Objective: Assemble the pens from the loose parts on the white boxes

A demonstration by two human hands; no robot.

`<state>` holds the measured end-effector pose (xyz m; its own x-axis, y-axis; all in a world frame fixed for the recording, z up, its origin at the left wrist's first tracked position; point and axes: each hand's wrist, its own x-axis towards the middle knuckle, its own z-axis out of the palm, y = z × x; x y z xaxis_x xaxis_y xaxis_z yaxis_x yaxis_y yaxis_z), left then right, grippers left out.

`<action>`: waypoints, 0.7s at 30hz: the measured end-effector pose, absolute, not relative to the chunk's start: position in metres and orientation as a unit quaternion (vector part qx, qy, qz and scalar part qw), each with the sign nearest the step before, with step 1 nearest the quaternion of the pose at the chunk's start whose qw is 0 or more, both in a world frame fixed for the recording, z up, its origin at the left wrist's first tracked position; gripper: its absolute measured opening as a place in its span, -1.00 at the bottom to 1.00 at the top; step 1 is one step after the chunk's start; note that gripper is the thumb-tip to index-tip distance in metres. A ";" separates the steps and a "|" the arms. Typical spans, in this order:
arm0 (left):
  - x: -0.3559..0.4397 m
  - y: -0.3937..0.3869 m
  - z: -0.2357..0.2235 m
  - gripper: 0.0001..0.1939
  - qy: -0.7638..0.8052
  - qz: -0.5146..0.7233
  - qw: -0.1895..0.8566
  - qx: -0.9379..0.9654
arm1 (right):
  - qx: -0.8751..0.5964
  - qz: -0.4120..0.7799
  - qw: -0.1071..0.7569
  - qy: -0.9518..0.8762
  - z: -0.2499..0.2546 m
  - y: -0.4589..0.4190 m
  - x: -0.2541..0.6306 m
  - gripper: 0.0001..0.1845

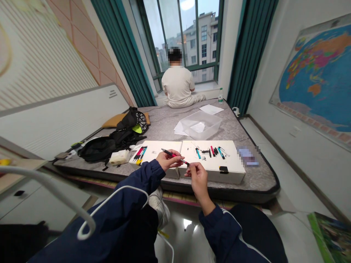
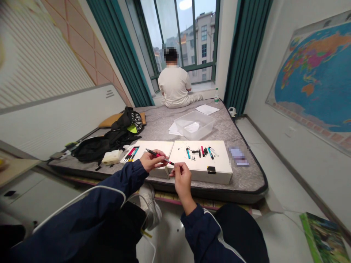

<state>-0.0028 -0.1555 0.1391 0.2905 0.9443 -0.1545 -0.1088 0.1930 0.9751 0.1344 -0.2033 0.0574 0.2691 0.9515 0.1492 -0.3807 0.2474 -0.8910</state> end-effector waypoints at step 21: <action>-0.003 -0.153 0.125 -0.63 0.359 0.383 0.606 0.598 | -0.295 0.649 0.630 -0.309 0.050 -0.202 0.141 -0.57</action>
<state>-0.0027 -0.1529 0.1253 0.4497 0.8929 0.0230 -0.0340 -0.0086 0.9994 0.1411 -0.2021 0.0496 -0.0331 0.9994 0.0055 -0.6354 -0.0168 -0.7720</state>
